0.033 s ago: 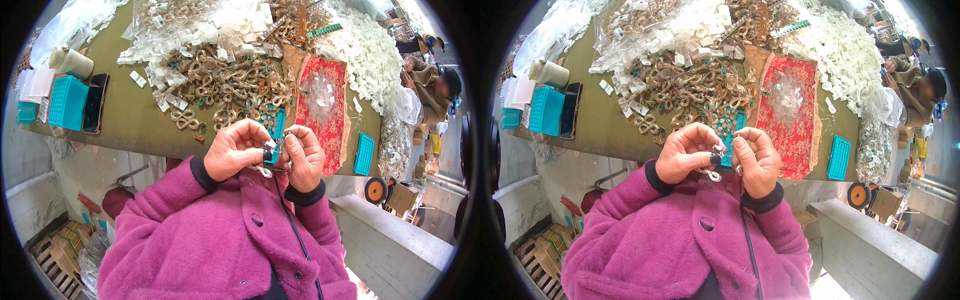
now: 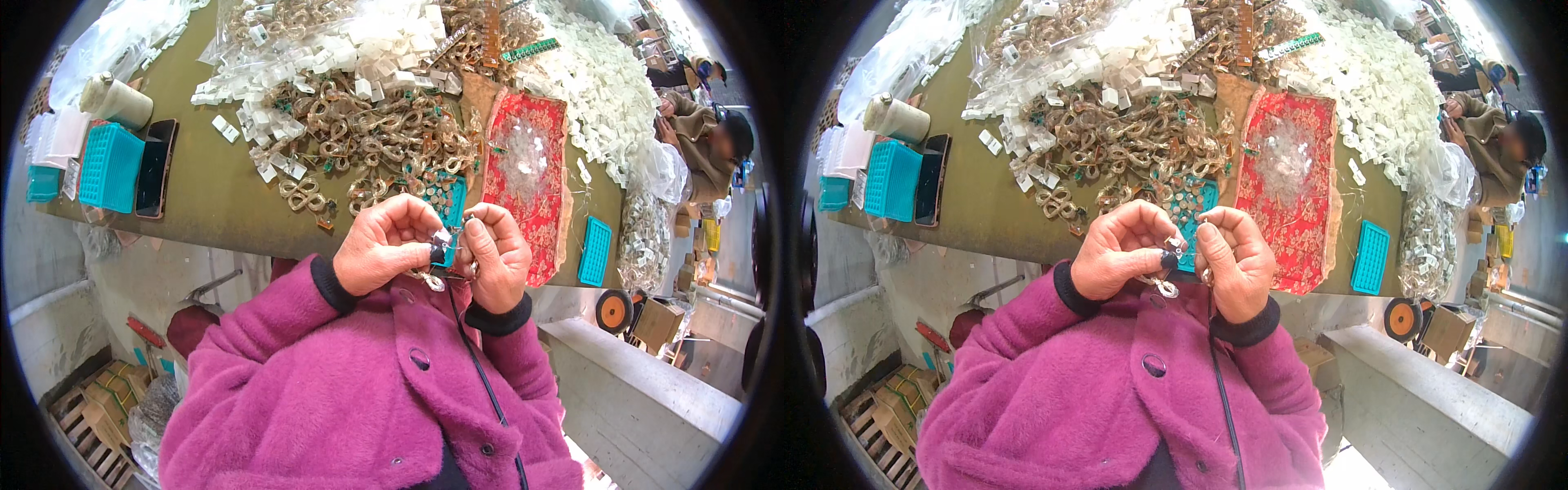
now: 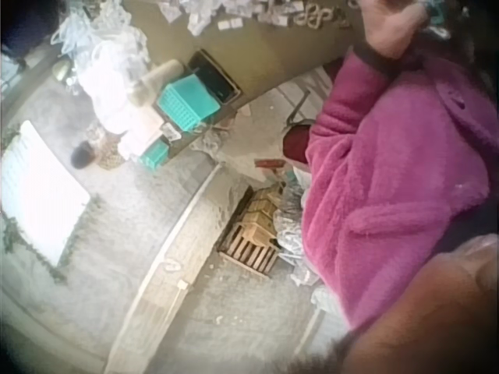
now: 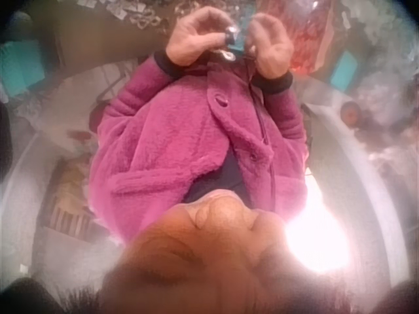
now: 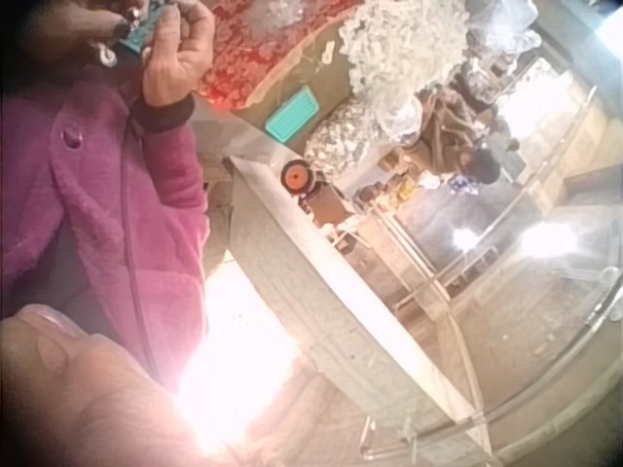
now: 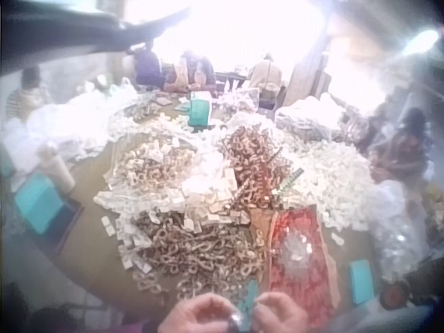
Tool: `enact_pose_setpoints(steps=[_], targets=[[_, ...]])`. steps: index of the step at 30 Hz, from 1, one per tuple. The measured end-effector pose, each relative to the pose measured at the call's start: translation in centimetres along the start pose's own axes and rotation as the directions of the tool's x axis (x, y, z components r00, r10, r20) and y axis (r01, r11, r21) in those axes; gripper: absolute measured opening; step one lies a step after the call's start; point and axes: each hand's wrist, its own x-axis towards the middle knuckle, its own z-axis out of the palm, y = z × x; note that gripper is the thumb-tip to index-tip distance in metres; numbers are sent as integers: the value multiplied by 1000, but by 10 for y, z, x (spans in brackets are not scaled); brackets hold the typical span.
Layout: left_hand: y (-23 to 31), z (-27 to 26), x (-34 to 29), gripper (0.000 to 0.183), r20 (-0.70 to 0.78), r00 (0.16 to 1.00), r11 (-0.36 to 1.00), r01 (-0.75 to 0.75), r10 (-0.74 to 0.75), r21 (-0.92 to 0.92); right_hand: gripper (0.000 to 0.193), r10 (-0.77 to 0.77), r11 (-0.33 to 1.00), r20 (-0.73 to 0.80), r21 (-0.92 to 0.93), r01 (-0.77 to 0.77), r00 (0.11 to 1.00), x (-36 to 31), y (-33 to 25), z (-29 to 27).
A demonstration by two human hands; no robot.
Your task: The person repeatedly picks up small white plastic housings and black cylindrical components from a cluttered table, inserts the black component into the housing, and places the assembled unit on the table. The person also handles tangled wires and small metal parts during the process.
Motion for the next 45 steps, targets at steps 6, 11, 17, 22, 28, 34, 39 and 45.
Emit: enact_pose_setpoints(steps=[6, 11, 17, 22, 28, 34, 39, 45], targets=[[5, -1, 1, 30, 29, 996, 994, 90, -89, -60, 20, 14, 997, 120, -76, -5, 993, 8, -4, -11], [11, -2, 2, 27, 76, 984, 982, 168, -161, -83, 26, 76, 990, 242, -131, -45, 967, 12, -11, -18], [16, -1, 1, 25, 97, 972, 976, 215, -212, -26, 30, -68, 870, 494, -396, 294, 867, 23, -29, -27], [21, -1, -1, 25, 146, 941, 952, 306, -307, 30, 25, -185, 685, 651, -452, 571, 736, 28, -48, -26], [13, -3, 0, 26, 234, 905, 902, 398, -355, -169, 30, -300, 495, 739, -419, 761, 603, 19, -54, -17], [8, 0, 1, 25, 105, 981, 948, 187, -165, -258, 26, -464, 416, 657, -431, 801, 594, 3, -38, -10], [17, 2, -4, 30, 8, 1000, 1000, 12, -12, 1, 38, -203, 814, 355, -457, 358, 913, -7, -27, -7], [18, 13, -12, 25, 55, 955, 774, -269, 291, 574, 44, 346, 938, 367, -143, -316, 863, -5, -33, -21]])
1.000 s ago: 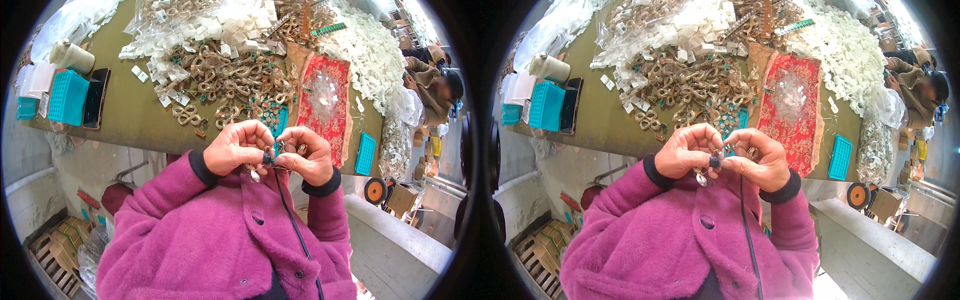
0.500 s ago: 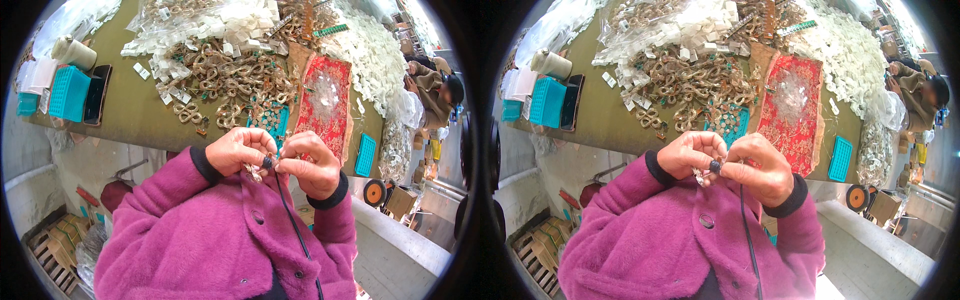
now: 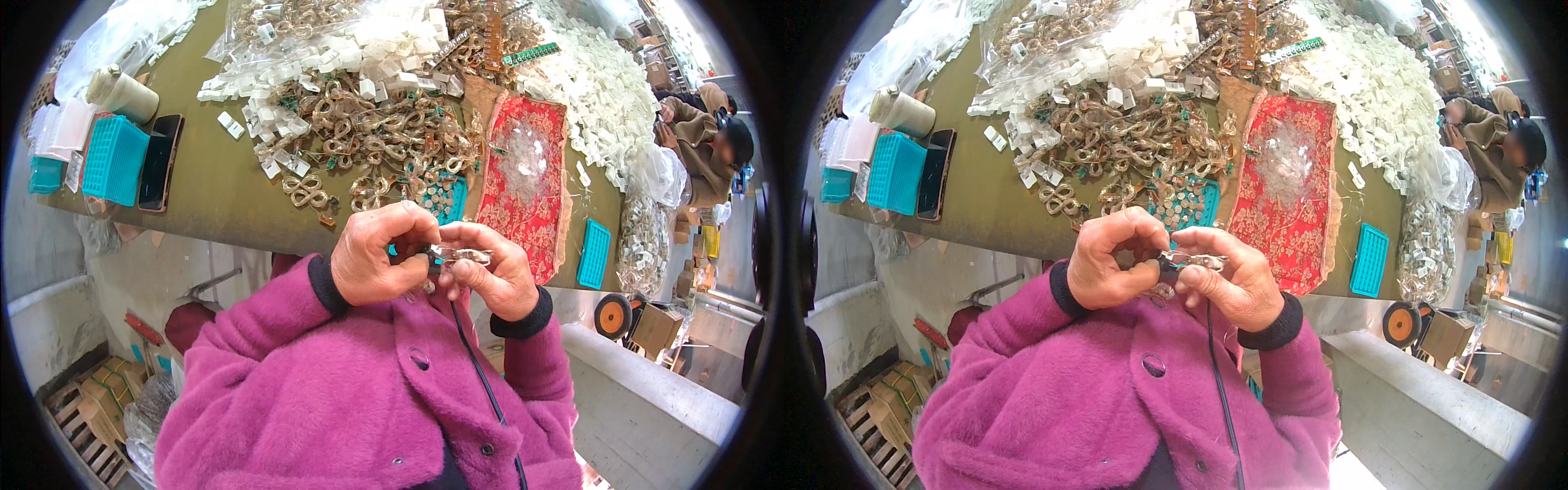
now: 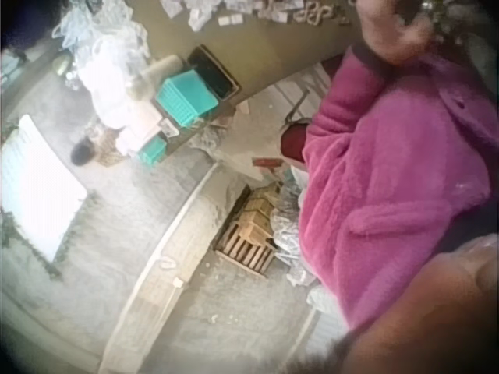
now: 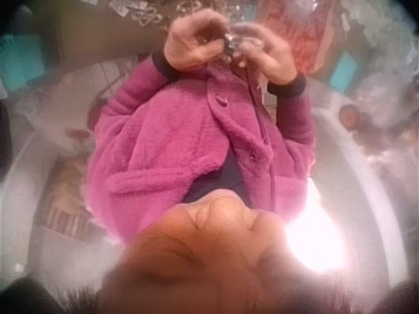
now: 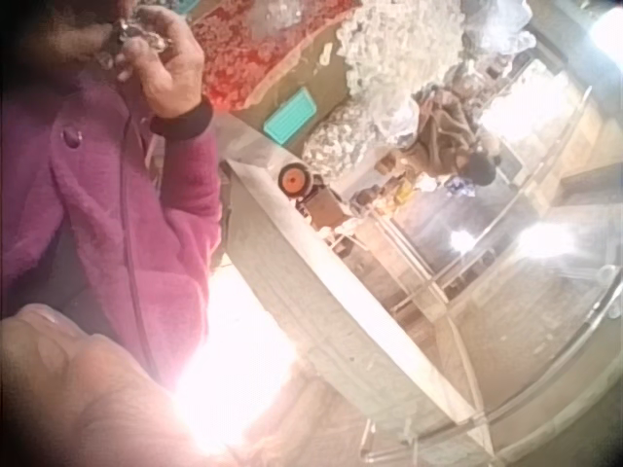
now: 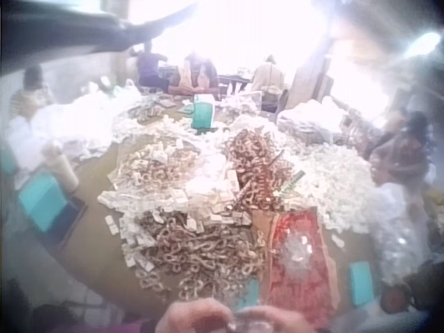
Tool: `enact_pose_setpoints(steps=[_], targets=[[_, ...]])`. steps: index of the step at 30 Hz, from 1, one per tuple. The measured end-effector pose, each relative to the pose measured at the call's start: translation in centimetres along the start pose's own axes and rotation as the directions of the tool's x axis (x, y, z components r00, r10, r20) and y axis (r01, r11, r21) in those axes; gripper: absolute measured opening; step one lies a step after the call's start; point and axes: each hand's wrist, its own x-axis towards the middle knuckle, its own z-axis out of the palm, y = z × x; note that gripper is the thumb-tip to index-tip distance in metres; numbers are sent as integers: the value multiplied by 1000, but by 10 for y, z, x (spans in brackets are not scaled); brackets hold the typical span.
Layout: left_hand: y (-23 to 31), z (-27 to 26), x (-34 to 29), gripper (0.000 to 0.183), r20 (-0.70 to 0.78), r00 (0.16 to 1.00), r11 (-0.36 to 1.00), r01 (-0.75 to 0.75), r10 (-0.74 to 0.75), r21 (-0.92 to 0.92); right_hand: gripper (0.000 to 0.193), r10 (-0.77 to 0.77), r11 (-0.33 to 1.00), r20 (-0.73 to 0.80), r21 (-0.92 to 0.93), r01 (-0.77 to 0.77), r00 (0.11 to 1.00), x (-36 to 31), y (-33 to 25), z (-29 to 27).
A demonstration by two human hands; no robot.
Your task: The person repeatedly picks up small white plastic housings and black cylindrical components from a cluttered table, inserts the black component into the housing, and places the assembled unit on the table. The person also handles tangled wires and small metal parts during the process.
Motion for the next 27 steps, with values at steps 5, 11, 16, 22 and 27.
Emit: enact_pose_setpoints(steps=[5, 11, 16, 22, 27], targets=[[2, -1, 1, 23, 50, 987, 960, 163, -155, -229, 19, -561, 663, 22, -587, 465, 828, 14, 9, 0], [-3, -16, 7, 27, 322, 884, 686, 467, -340, -558, 28, -676, 453, 170, -671, 587, 717, 14, 4, -3], [-10, -11, 6, 25, 410, 836, 564, 549, -366, -616, 20, -723, 313, 288, -673, 670, 627, 18, -1, -6], [-10, -9, 7, 25, 378, 846, 564, 532, -375, -631, 27, -710, 408, 205, -660, 631, 673, 18, 7, 1], [-3, -5, 5, 30, 103, 949, 845, 312, -297, -435, 76, -303, 937, 15, -180, 300, 953, 11, 14, 5]])
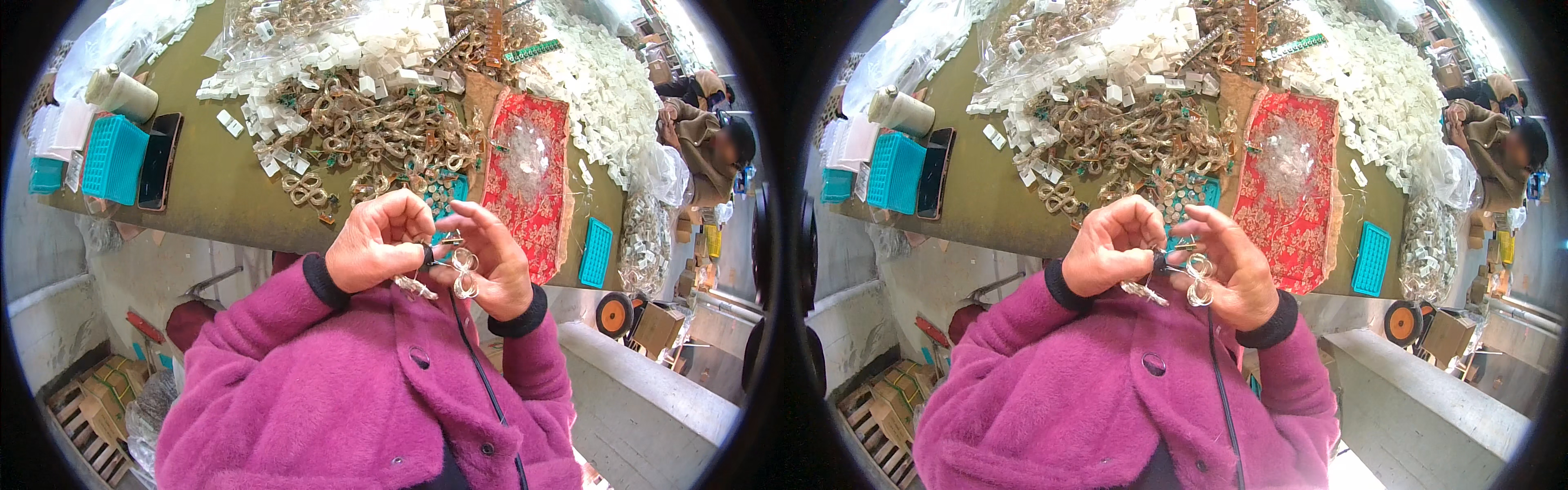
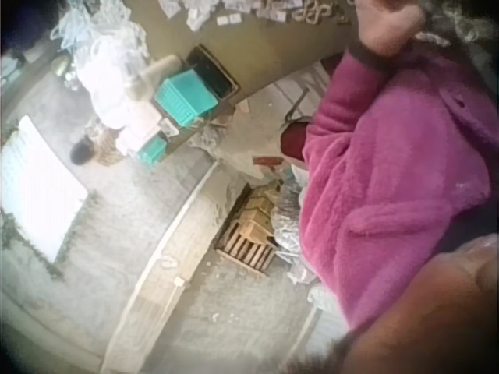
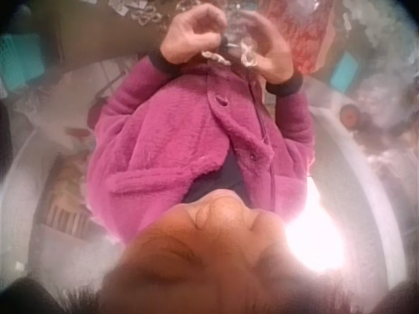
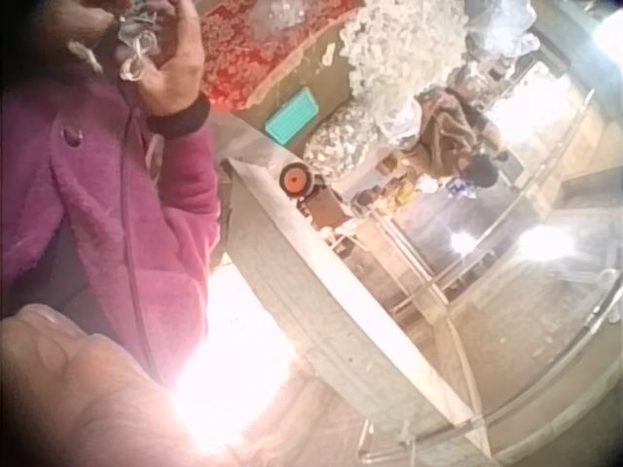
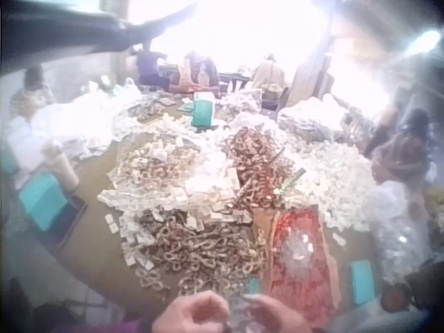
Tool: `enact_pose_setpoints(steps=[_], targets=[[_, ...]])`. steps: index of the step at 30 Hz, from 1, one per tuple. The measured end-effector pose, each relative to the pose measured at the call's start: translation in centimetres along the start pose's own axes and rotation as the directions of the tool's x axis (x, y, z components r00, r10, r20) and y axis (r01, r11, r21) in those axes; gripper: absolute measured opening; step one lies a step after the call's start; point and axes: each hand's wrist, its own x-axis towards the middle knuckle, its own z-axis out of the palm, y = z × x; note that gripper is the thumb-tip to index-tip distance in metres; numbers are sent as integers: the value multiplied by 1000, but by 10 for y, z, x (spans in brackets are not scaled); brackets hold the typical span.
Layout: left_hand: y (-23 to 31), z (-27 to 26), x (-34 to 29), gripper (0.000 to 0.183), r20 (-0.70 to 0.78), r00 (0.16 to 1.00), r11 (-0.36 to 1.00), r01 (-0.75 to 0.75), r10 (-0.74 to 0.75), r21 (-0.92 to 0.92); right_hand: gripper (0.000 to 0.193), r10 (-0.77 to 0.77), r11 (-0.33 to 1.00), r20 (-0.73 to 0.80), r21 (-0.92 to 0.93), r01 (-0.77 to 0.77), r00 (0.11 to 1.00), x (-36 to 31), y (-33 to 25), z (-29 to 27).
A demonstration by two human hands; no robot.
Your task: The person repeatedly picks up small white plastic housings and black cylindrical components from a cluttered table, inserts the black component into the housing, and places the assembled unit on the table. The person also handles tangled wires and small metal parts during the process.
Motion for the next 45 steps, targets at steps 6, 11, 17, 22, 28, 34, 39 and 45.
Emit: enact_pose_setpoints(steps=[6, 11, 17, 22, 28, 34, 39, 45], targets=[[6, 4, -10, 33, 129, 946, 693, -306, 297, 653, 70, 186, 928, 181, 290, -233, 966, -5, -7, -9], [3, 3, -6, 27, 53, 997, 994, -54, 50, 91, 24, -61, 997, -84, -58, 57, 995, -2, 0, -6], [1, -10, -1, 24, 259, 951, 930, 240, -168, -278, 25, -466, 772, 62, -458, 440, 882, 7, -6, -15], [-1, -8, -1, 23, 166, 970, 954, 212, -179, -210, 26, -535, 704, -56, -581, 408, 843, 5, -12, -18], [29, -45, -45, 21, -214, 923, 932, -265, 319, 247, 22, -341, 940, -466, -171, 295, 817, 0, -4, -39], [32, -124, -95, 22, -466, 559, 712, -378, 685, 592, 14, -298, 947, -527, -57, 317, 796, 5, 6, -48], [13, -167, -113, 28, -298, 410, 256, 156, 862, 954, 12, -236, 964, -549, -30, 264, 802, 13, 13, -57], [17, -185, -121, 45, -322, 476, 240, 225, 818, 944, 16, -244, 863, -633, 203, 462, 734, 13, 11, -83]])
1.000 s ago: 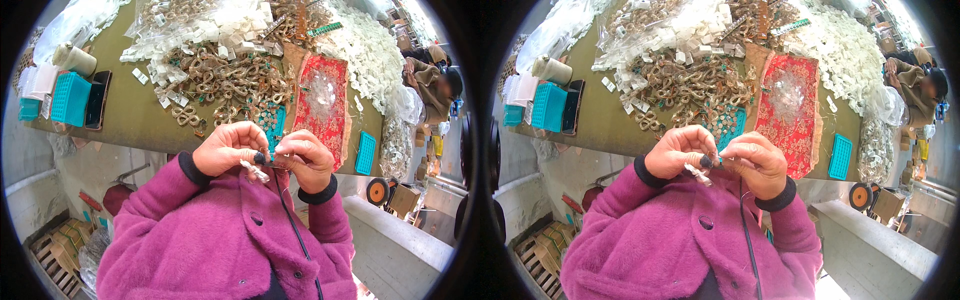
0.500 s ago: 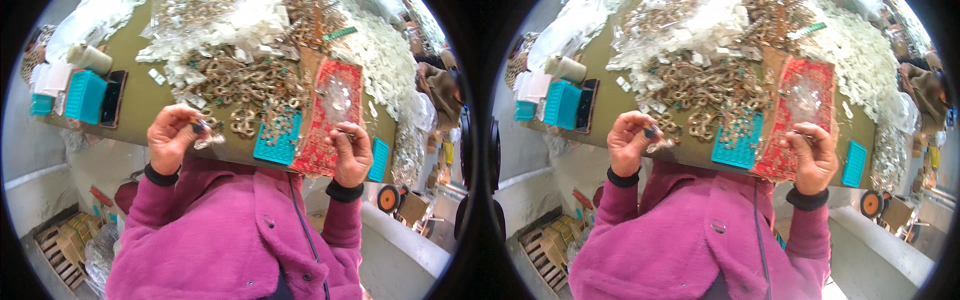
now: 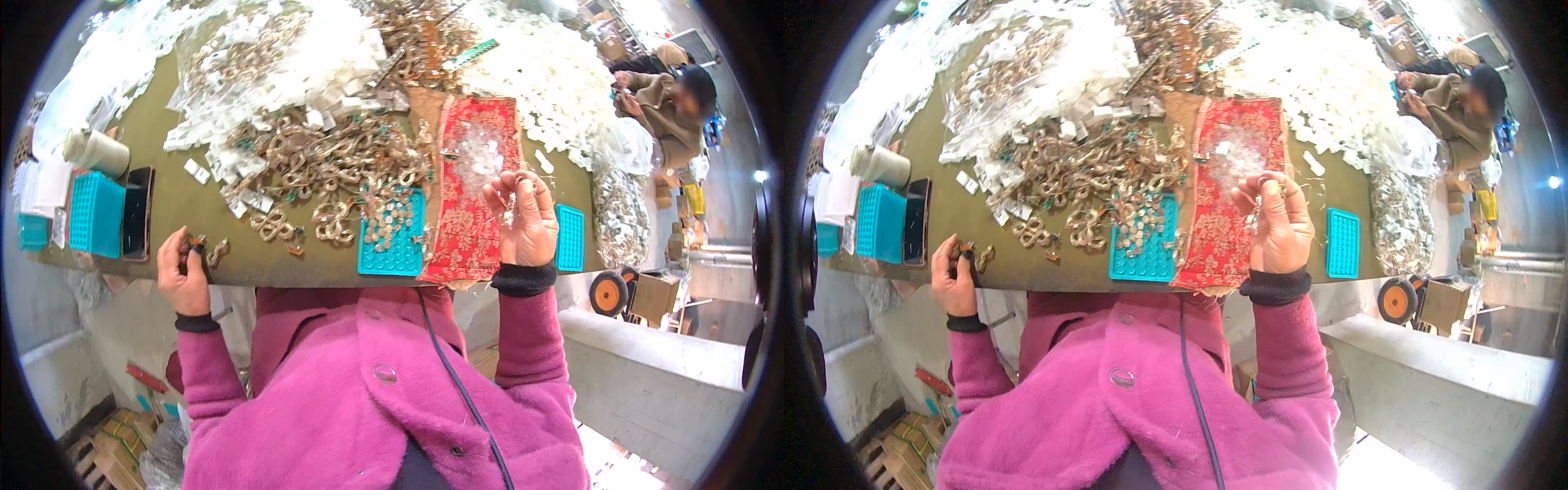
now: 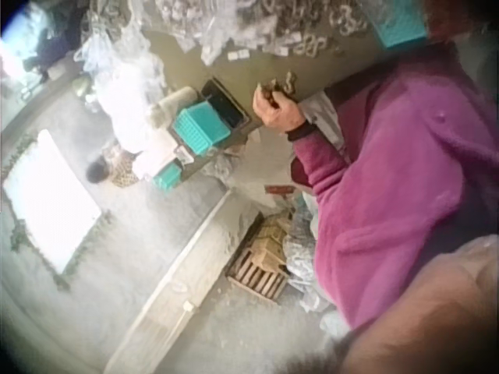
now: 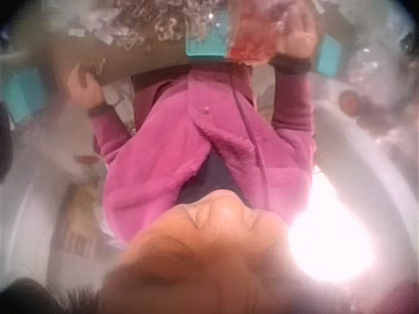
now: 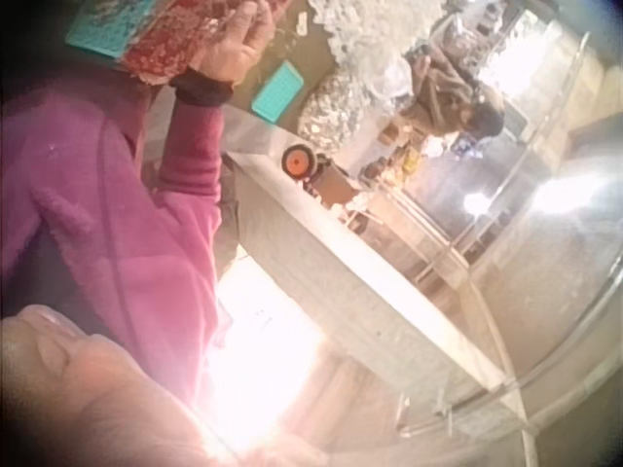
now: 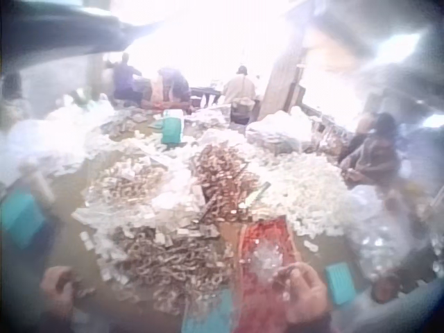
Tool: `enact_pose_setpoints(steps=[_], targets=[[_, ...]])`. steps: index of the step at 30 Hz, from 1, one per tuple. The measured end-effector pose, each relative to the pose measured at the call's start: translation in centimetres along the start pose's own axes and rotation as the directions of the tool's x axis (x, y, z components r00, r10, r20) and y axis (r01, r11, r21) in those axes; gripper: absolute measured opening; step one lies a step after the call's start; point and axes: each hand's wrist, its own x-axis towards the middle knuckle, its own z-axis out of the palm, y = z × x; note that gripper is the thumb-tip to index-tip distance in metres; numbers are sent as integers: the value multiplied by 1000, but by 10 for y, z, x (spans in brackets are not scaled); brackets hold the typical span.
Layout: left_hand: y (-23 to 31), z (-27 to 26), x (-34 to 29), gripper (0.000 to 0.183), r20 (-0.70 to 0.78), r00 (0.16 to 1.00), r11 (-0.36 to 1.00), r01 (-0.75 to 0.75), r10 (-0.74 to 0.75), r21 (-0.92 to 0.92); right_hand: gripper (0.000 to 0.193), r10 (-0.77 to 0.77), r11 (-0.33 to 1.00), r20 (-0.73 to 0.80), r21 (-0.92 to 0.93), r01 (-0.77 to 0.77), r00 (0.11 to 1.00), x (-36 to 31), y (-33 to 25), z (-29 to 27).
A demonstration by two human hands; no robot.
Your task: The person repeatedly picks up small white plastic housings and black cylindrical components from a cluttered table, inserts the black component into the housing, and places the assembled unit on the table. The person also handles tangled wires and small metal parts during the process.
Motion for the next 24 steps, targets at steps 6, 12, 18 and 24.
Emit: enact_pose_setpoints(steps=[6, 12, 18, 24], targets=[[-3, -5, 8, 59, 87, 982, 953, 182, -165, -244, 19, -73, 968, -57, 235, 85, 996, 20, -47, -21], [58, -5, 12, 41, -104, 994, 974, -42, 19, -224, 20, -273, 960, -11, -66, 272, 962, 14, -64, -22], [192, 42, 5, 35, 477, 872, 631, 308, 113, -712, 27, -248, 964, 114, -74, 257, 962, 8, -45, -7], [304, 131, 18, 51, 581, 600, 472, 350, 551, -809, 24, -253, 904, 174, -307, 297, 952, -10, -42, 29]])
